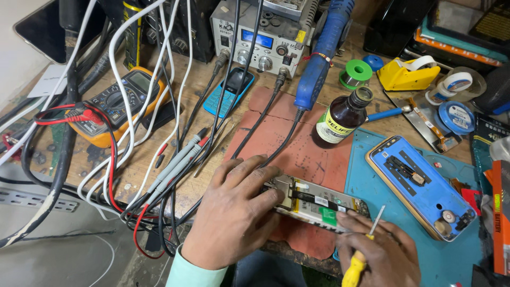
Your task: The person pries open a smartphone, separates the display from the frame, and removes the battery from the phone body. They then use a screwdriver on the opened phone and handle a small camera module component while working at a cluttered repair bench.
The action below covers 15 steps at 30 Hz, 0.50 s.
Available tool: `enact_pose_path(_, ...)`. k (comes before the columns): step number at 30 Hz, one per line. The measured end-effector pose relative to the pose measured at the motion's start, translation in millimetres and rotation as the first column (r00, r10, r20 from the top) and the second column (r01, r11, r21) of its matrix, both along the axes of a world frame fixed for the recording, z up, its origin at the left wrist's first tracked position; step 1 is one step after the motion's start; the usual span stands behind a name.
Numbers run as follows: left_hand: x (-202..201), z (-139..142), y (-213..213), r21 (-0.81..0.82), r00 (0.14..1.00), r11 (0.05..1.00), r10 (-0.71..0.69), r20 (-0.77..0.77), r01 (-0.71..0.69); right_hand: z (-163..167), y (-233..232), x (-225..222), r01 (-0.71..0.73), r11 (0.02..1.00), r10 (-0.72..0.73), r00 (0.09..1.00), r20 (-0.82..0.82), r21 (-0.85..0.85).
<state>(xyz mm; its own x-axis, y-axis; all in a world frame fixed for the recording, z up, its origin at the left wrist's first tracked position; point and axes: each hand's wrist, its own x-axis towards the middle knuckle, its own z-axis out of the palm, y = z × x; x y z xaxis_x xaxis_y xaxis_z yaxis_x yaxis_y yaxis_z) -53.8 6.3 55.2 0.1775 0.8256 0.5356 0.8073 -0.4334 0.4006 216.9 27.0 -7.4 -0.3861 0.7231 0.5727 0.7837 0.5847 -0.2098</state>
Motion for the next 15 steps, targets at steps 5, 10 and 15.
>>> enact_pose_path(5, 2, -5, -8, 0.018, 1.0, 1.0, 0.006, 0.026, -0.007, -15, 0, 8, -0.079, 0.992, 0.077, 0.997, -0.019, -0.098)
enact_pose_path(10, 4, -10, -9, 0.016, 0.998, 0.998, 0.054, 0.022, -0.055, -19, 1, 21, -0.13, 0.977, 0.137, 0.99, 0.03, -0.171)
enact_pose_path(15, 5, -14, -9, 0.017, 0.998, 0.998, 0.069, -0.005, -0.069, -19, -1, 19, -0.091, 0.972, 0.097, 0.995, 0.021, -0.219)
